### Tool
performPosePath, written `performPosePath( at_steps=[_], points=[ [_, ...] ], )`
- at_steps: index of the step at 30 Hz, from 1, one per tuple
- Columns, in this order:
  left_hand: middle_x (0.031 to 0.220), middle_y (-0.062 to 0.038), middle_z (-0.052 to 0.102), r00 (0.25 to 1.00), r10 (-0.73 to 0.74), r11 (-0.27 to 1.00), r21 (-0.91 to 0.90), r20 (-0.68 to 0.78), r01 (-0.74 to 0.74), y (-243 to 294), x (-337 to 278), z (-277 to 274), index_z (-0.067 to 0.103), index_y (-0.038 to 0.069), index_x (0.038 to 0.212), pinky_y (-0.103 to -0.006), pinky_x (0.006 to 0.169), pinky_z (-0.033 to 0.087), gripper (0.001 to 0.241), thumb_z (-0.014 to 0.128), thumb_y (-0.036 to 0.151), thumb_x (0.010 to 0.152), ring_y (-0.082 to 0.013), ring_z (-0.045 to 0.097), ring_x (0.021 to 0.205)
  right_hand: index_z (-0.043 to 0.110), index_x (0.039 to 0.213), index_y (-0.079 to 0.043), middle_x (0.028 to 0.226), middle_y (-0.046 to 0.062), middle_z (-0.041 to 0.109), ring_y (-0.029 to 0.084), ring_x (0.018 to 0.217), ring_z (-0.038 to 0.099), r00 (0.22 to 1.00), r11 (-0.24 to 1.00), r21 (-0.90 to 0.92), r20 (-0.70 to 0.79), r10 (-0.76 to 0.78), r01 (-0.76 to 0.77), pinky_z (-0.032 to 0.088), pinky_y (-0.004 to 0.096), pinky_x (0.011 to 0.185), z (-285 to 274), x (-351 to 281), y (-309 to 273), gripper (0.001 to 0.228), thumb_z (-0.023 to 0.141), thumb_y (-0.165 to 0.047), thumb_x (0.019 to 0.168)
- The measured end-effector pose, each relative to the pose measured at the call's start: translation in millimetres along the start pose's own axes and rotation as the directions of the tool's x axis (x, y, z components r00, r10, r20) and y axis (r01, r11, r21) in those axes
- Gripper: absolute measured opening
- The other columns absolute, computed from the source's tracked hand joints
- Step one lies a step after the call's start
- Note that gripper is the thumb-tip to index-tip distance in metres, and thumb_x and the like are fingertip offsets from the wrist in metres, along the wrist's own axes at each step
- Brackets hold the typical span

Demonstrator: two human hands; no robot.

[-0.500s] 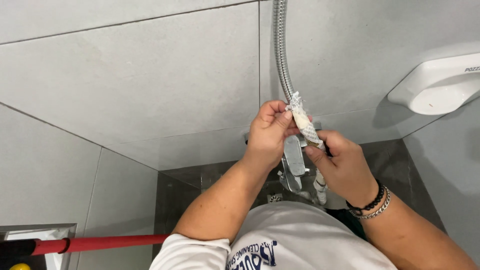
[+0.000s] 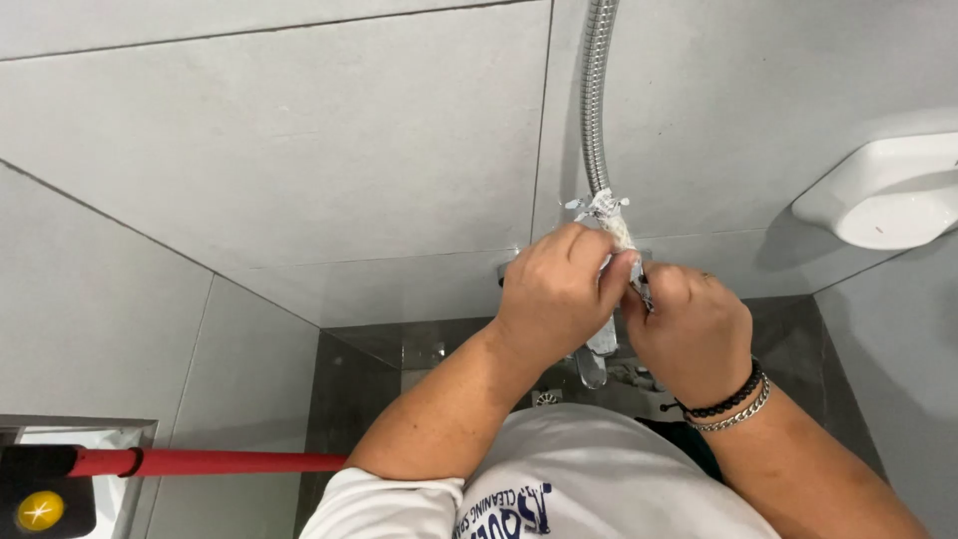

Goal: Removing protective tape from a shower hose and cleaning the faucet fixture.

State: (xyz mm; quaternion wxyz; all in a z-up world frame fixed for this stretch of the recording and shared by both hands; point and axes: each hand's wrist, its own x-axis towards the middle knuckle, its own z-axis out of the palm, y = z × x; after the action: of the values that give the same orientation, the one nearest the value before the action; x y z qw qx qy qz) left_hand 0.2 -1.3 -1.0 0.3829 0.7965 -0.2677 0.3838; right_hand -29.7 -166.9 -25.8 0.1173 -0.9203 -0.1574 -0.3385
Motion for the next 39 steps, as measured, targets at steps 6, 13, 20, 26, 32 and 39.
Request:
performPosePath(
  at_steps=[6, 13, 20, 26, 32, 39],
  points=[
    [0.082, -0.009, 0.062, 0.996, -0.075, 0.990, -0.119, 0.039, 0.080, -12.3, -11.6, 9.4, 0.060, 0.004, 0.090, -0.0352, 0.062, 0.054, 0.013, 0.072, 0.007, 0.094, -0.0241, 0.064, 0.069, 0.061, 0.100, -0.004, 0.078, 0.012, 0.065, 0.031, 0.069, 0.064, 0.999, 0.992, 0.115, -0.015, -0.052, 0.053, 0.051, 0.040, 0.060, -3.3, 4.0, -1.1, 0.028, 0.082, -0.014, 0.084],
    [0.085, -0.008, 0.067, 0.884, -0.409, 0.595, -0.668, 0.227, 0.447, -34.6, -36.9, 36.4, 0.057, 0.002, 0.090, -0.0317, 0.067, 0.058, 0.009, 0.061, -0.001, 0.098, -0.0133, 0.064, 0.075, 0.070, 0.114, 0.000, 0.083, 0.003, 0.068, 0.013, 0.068, 0.059, 0.929, 0.590, 0.724, 0.343, 0.140, -0.356, 0.048, 0.028, 0.062, -1.2, 5.7, 18.0, 0.026, 0.069, -0.020, 0.098],
    [0.093, -0.011, 0.070, 0.766, -0.436, -0.094, -0.871, 0.472, 0.483, -45.2, -35.9, 48.4, 0.055, 0.003, 0.092, -0.0362, 0.078, 0.062, 0.012, 0.052, -0.002, 0.102, -0.0185, 0.071, 0.083, 0.068, 0.117, 0.008, 0.078, 0.008, 0.063, 0.016, 0.066, 0.057, 0.830, -0.205, 0.813, 0.558, 0.008, -0.545, 0.045, 0.029, 0.059, 21.6, -12.2, 44.5, 0.046, 0.067, -0.034, 0.100],
    [0.090, -0.012, 0.070, 0.810, -0.476, 0.213, -0.849, 0.342, 0.484, -59.4, -45.7, 55.2, 0.057, 0.001, 0.093, -0.0367, 0.071, 0.059, 0.008, 0.060, -0.003, 0.099, -0.0198, 0.067, 0.078, 0.066, 0.106, 0.007, 0.066, 0.008, 0.059, 0.020, 0.058, 0.054, 0.816, -0.498, 0.665, 0.549, -0.178, -0.556, 0.043, 0.032, 0.056, 29.3, -23.8, 47.0, 0.046, 0.065, -0.039, 0.104],
    [0.101, -0.007, 0.068, 0.947, -0.316, 0.736, -0.618, 0.048, 0.277, -30.4, -32.1, 34.3, 0.052, 0.004, 0.107, -0.0278, 0.077, 0.058, 0.020, 0.066, 0.000, 0.094, -0.0118, 0.067, 0.090, 0.067, 0.102, 0.003, 0.067, 0.008, 0.061, 0.017, 0.059, 0.056, 0.763, -0.175, 0.743, 0.633, -0.131, -0.646, 0.047, 0.030, 0.057, 20.9, -18.3, 41.6, 0.036, 0.057, -0.031, 0.103],
    [0.109, -0.008, 0.069, 0.865, -0.400, 0.327, -0.835, 0.303, 0.443, -21.1, -39.2, 27.0, 0.056, -0.004, 0.133, -0.0292, 0.089, 0.057, 0.032, 0.060, 0.011, 0.105, -0.0127, 0.066, 0.097, 0.067, 0.119, 0.004, 0.086, 0.002, 0.064, 0.009, 0.075, 0.056, 0.870, 0.327, 0.807, 0.477, 0.129, -0.491, 0.047, 0.026, 0.067, 13.6, -23.5, 31.3, 0.027, 0.051, -0.010, 0.102]
  ],
)
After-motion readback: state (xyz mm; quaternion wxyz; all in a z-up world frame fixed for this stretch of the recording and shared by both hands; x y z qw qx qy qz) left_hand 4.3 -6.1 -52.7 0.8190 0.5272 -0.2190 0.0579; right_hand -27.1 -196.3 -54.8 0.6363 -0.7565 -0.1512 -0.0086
